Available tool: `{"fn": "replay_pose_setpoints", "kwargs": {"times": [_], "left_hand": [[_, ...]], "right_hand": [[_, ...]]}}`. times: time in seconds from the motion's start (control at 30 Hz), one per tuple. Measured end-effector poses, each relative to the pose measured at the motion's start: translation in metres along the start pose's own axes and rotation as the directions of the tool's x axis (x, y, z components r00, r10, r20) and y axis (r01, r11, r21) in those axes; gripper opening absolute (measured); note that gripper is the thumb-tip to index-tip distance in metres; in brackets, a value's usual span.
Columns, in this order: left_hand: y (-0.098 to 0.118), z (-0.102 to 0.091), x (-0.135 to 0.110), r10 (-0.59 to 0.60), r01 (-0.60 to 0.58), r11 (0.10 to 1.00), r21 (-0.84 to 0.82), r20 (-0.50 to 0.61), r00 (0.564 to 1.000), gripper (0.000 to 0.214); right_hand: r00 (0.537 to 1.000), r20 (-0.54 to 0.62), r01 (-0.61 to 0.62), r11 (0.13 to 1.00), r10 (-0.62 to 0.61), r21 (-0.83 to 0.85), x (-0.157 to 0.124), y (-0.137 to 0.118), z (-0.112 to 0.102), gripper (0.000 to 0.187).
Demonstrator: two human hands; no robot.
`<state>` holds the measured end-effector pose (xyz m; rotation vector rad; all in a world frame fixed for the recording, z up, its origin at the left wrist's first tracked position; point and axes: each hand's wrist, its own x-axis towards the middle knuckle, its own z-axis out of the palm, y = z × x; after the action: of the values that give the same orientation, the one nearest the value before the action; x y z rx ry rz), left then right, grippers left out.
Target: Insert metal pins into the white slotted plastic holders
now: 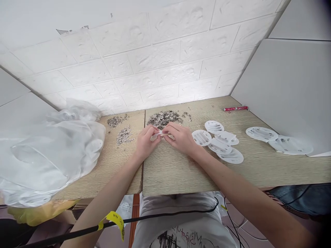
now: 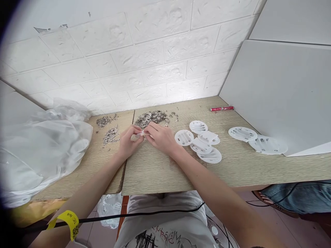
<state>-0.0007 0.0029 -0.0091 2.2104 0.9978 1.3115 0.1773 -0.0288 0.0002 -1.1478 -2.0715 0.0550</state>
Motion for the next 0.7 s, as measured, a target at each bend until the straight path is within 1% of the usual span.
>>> {"fn": "replay_pose_setpoints", "kwargs": {"times": [0.07, 0.13, 0.2, 0.23, 0.33, 0.43, 0.5, 0.57, 0.6, 0.63, 0.7], "left_hand": [[0.001, 0.000, 0.001, -0.035, 0.035, 0.999, -0.009, 0.030, 0.999, 0.006], [0.001, 0.000, 0.002, -0.104, 0.108, 0.993, -0.039, 0.098, 0.990, 0.005], [0.001, 0.001, 0.003, -0.173, 0.187, 0.980, -0.070, 0.173, 0.970, 0.012], [0.001, 0.001, 0.003, -0.204, 0.222, 0.972, -0.074, 0.198, 0.959, 0.015], [0.002, 0.000, 0.004, -0.269, 0.285, 0.958, -0.024, 0.257, 0.928, 0.019], [0.006, -0.002, 0.005, -0.300, 0.315, 0.949, 0.009, 0.331, 0.895, 0.018], [0.009, -0.004, 0.006, -0.311, 0.343, 0.939, -0.019, 0.377, 0.872, 0.019], [0.012, -0.006, 0.006, -0.326, 0.380, 0.924, -0.050, 0.419, 0.847, 0.018], [0.013, -0.006, 0.006, -0.334, 0.398, 0.915, -0.062, 0.438, 0.835, 0.018], [0.014, -0.007, 0.007, -0.341, 0.415, 0.907, -0.072, 0.453, 0.824, 0.017], [0.014, -0.006, 0.007, -0.345, 0.434, 0.897, -0.089, 0.472, 0.811, 0.016]], "right_hand": [[0.998, -0.006, -0.054, 0.998, 0.055, 0.017, 0.000, 0.000, 0.001, 0.023], [0.992, 0.012, -0.125, 0.992, 0.125, 0.025, 0.001, 0.001, 0.001, 0.021], [0.973, 0.066, -0.224, 0.974, 0.222, 0.021, 0.004, 0.002, 0.001, 0.018], [0.953, 0.110, -0.285, 0.958, 0.282, 0.016, 0.005, 0.003, 0.000, 0.017], [0.857, 0.268, -0.458, 0.889, 0.440, 0.006, 0.009, 0.003, -0.003, 0.015], [0.772, 0.386, -0.567, 0.821, 0.505, 0.059, 0.012, 0.001, -0.009, 0.014], [0.707, 0.489, -0.647, 0.747, 0.512, 0.153, 0.013, 0.001, -0.012, 0.016], [0.635, 0.600, -0.724, 0.645, 0.486, 0.245, 0.013, 0.000, -0.015, 0.015], [0.610, 0.640, -0.749, 0.603, 0.467, 0.274, 0.012, 0.000, -0.015, 0.015], [0.596, 0.663, -0.764, 0.575, 0.452, 0.294, 0.012, 0.001, -0.016, 0.014], [0.585, 0.679, -0.777, 0.547, 0.443, 0.313, 0.012, 0.002, -0.015, 0.014]]}}
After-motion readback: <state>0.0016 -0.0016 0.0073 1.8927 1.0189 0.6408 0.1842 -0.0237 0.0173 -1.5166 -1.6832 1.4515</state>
